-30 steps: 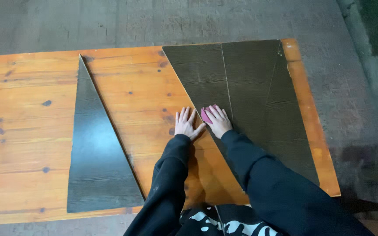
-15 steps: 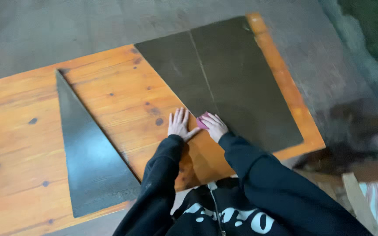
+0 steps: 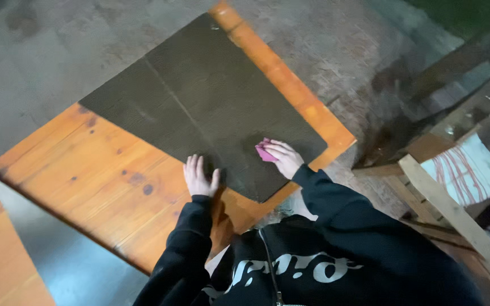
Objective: The person sands two dark triangular wooden pieces on a wooden workbench using a pink sanding block. They repeatedly rub the surfaces, flip the pieces, and reposition them to sand different areas.
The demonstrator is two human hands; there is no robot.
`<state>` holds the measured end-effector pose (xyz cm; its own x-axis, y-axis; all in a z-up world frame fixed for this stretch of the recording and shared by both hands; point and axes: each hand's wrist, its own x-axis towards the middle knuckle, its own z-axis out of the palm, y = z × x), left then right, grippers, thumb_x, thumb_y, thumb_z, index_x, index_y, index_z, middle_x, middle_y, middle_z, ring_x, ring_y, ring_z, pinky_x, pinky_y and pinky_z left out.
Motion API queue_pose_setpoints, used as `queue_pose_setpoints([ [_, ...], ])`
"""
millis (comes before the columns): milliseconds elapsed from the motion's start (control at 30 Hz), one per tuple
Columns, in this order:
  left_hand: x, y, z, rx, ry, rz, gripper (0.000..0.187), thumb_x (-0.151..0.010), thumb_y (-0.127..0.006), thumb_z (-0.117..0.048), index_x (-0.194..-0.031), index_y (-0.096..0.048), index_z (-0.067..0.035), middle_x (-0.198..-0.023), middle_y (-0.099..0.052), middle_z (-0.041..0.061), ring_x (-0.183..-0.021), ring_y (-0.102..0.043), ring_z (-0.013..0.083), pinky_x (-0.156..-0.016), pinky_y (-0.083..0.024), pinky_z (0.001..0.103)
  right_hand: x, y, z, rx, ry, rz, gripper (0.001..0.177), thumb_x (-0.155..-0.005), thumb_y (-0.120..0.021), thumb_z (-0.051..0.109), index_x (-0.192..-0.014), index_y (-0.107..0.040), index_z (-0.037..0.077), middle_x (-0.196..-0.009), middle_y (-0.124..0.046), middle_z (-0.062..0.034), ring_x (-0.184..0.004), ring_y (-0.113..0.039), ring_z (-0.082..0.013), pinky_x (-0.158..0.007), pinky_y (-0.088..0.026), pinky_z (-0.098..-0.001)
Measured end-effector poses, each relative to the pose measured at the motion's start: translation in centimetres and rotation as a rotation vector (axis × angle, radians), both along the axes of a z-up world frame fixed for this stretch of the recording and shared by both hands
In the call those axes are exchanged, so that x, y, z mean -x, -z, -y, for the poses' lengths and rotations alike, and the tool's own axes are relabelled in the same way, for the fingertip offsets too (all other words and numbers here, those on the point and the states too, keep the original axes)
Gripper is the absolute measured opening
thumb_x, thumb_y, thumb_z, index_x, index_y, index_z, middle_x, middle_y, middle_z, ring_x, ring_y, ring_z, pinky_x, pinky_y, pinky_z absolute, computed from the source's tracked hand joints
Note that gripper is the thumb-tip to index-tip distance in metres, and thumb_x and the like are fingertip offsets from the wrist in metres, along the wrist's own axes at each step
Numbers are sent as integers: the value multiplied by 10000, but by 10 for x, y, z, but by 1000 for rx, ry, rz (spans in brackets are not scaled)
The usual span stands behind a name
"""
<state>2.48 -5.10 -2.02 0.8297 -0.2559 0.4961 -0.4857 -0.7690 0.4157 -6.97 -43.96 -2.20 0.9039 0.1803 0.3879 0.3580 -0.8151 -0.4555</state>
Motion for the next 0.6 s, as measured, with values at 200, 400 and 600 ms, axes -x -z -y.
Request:
queue_pose_setpoints([
  [200, 14, -36, 170, 24, 304, 54, 671, -955, -882, -481, -1505, -764, -116, -1668, -665, 171, -1645, -556, 410, -1407, -330, 619, 30, -18, 109, 21, 220, 172, 426, -1030, -893, 299, -1418, -849, 128, -1506, -838, -23, -1445, -749, -364, -1239, -595, -510],
  [400, 37, -29, 290, -11, 523, -53, 705, -919, -912, -447, -1508, -735, -102, -1680, -636, 185, -1668, -530, 420, -1382, -359, 678, 45, 1, 190, 9, 239, 199, 403, -1068, -844, 227, -1439, -822, 72, -1509, -825, -89, -1397, -745, -465, -1178, -635, -581],
  [600, 46, -21, 344, -91, 550, -65, 736, -924, -901, -517, -1518, -737, -115, -1686, -633, 156, -1672, -533, 376, -1400, -362, 640, 43, 14, 213, 31, 250, 232, 374, -1133, -770, 172, -1490, -804, 64, -1501, -810, -126, -1389, -721, -489, -1163, -632, -600],
])
